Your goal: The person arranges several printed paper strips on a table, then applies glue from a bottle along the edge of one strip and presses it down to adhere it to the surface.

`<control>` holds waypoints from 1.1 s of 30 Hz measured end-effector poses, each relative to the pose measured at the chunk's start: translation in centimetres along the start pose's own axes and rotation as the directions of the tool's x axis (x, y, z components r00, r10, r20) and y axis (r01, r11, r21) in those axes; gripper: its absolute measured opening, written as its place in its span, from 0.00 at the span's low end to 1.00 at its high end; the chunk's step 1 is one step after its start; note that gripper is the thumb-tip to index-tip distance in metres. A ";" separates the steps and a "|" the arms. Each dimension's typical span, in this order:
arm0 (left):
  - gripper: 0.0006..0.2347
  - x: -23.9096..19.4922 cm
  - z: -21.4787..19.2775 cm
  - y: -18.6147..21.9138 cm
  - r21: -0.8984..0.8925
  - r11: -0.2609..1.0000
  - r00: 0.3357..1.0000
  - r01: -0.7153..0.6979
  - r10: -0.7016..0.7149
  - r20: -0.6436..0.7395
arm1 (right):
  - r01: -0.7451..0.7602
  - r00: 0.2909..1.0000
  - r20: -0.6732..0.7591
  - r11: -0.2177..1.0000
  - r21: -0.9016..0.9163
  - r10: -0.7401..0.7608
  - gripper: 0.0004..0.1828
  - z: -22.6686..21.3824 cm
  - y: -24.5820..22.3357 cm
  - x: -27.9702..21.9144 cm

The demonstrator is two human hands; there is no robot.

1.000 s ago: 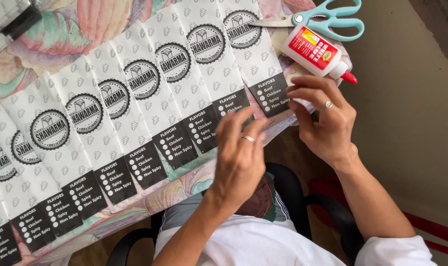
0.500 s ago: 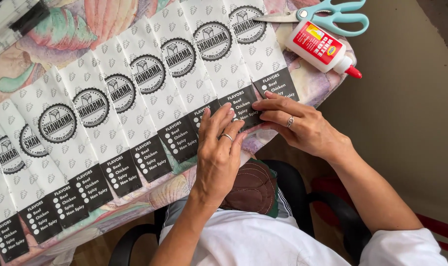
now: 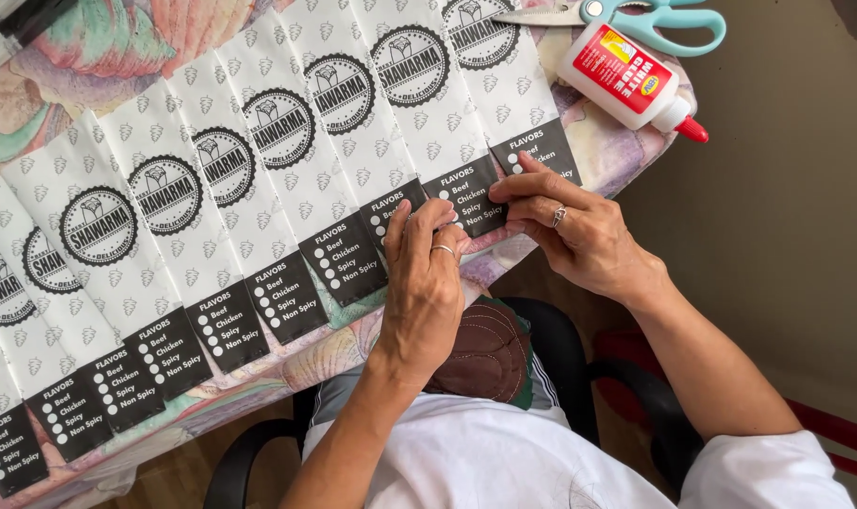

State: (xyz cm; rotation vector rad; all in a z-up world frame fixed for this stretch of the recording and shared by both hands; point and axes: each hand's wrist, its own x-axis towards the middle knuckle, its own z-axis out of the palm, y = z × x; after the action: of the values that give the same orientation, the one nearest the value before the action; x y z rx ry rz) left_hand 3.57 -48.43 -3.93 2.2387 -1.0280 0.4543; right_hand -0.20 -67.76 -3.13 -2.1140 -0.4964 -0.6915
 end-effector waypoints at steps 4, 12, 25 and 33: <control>0.06 0.3 0.3 0.0 0.011 0.999 0.999 0.034 -0.034 0.021 | -0.039 0.999 -0.002 0.999 0.002 0.039 0.04 0.1 -0.1 0.2; 0.04 1.2 -0.2 0.7 -0.109 0.971 0.976 0.214 -0.207 0.072 | -0.176 0.983 -0.032 0.981 0.076 0.179 0.08 -0.2 -0.8 1.6; 0.09 2.7 -2.3 0.9 -0.279 0.910 0.951 0.306 -0.281 0.127 | -0.244 0.966 -0.080 0.969 0.050 0.247 0.08 0.7 -1.1 1.5; 0.15 2.7 -0.8 1.0 -0.166 0.942 0.954 0.291 -0.274 0.121 | -0.266 0.957 -0.092 0.960 0.090 0.274 0.06 0.6 -1.3 1.2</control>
State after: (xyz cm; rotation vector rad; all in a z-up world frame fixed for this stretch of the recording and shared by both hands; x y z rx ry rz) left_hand 4.52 -49.90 -1.48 2.2127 -0.7432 0.1228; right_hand 0.16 -66.38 -1.92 -2.0117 -0.1689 -0.6099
